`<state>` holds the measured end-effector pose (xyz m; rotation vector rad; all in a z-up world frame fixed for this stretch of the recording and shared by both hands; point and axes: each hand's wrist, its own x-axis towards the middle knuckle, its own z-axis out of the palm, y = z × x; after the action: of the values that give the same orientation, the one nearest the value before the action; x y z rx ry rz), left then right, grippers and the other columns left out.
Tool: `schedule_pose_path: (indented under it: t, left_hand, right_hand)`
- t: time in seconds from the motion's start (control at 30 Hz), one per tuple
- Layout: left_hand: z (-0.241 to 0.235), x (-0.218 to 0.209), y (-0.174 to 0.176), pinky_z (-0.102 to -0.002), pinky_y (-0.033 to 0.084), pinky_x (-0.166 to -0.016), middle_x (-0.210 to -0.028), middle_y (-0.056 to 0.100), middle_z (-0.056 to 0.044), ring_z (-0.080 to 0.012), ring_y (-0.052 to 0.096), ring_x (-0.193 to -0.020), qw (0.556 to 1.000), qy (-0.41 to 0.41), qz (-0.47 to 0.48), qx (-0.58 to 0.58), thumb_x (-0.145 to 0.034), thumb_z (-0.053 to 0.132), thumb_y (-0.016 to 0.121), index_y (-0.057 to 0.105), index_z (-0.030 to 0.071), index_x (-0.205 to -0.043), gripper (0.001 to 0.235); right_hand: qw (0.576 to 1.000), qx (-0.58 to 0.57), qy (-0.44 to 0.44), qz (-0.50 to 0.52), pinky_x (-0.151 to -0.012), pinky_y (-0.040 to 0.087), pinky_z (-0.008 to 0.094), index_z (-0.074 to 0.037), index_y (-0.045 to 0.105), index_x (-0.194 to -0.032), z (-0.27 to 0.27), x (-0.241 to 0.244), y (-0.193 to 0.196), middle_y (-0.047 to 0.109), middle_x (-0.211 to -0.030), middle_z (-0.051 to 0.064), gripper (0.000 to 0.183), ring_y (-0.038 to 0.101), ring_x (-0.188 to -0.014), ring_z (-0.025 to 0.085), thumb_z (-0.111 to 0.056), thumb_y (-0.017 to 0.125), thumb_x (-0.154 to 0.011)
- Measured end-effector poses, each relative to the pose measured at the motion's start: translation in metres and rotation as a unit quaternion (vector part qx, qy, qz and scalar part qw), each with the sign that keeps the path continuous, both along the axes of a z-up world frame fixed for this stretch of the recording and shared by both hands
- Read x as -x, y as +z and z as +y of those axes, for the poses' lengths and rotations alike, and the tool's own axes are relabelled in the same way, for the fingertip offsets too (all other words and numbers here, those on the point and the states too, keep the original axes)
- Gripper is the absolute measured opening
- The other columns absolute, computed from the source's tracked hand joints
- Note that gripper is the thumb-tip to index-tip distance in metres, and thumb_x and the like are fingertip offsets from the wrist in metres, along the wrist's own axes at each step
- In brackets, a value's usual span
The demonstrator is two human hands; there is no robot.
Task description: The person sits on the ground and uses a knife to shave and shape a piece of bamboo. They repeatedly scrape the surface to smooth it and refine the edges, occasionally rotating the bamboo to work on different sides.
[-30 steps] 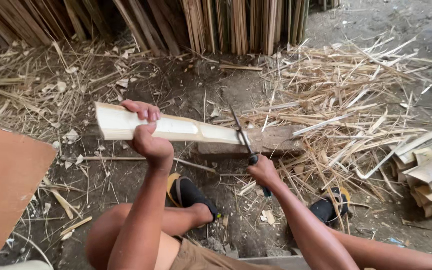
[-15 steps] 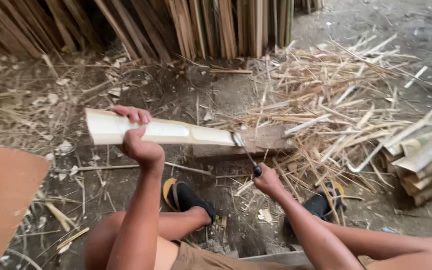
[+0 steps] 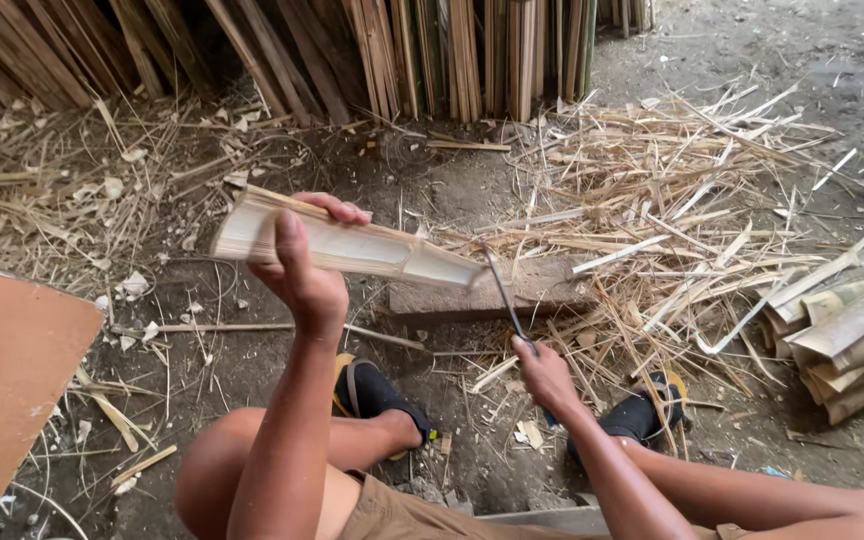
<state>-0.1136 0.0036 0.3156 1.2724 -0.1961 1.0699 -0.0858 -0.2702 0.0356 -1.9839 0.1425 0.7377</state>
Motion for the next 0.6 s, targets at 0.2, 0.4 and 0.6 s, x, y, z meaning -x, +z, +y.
schedule_pose_path:
  t: [0.2,0.4,0.6]
  left_hand:
    - [-0.019,0.007,-0.008,-0.046,0.062,-0.081,-0.085,0.066,-0.015,-0.025,0.07,-0.076,0.999,0.008,0.03,0.041,-0.11,0.027,0.065,0.06,-0.004,-0.096,0.034]
    - [0.011,-0.001,-0.009,-0.045,0.068,-0.071,-0.078,0.066,-0.011,-0.022,0.071,-0.07,0.993,0.08,0.024,0.078,-0.104,0.027,0.069,0.06,0.001,-0.094,0.029]
    - [0.024,-0.007,-0.011,-0.041,0.064,-0.066,-0.077,0.066,-0.009,-0.0196,0.071,-0.066,0.985,0.146,0.026,0.093,-0.103,0.023,0.069,0.061,0.003,-0.092,0.024]
  right_hand:
    - [0.95,-0.143,0.155,-0.229,-0.044,0.041,0.028,-0.008,0.057,-0.096,0.033,0.04,0.118,0.054,-0.061,0.001,0.05,0.048,-0.049,0.01,-0.057,0.048,-0.098]
    - [0.995,-0.035,0.055,-0.081,-0.046,0.044,0.032,-0.011,0.057,-0.098,0.046,0.003,0.041,0.054,-0.068,0.003,0.052,0.046,-0.051,0.012,-0.061,0.04,-0.099]
    - [0.995,-0.025,0.076,-0.063,-0.05,0.046,0.034,-0.007,0.057,-0.092,0.039,-0.003,0.032,0.054,-0.07,0.002,0.057,0.048,-0.056,0.012,-0.062,0.045,-0.1]
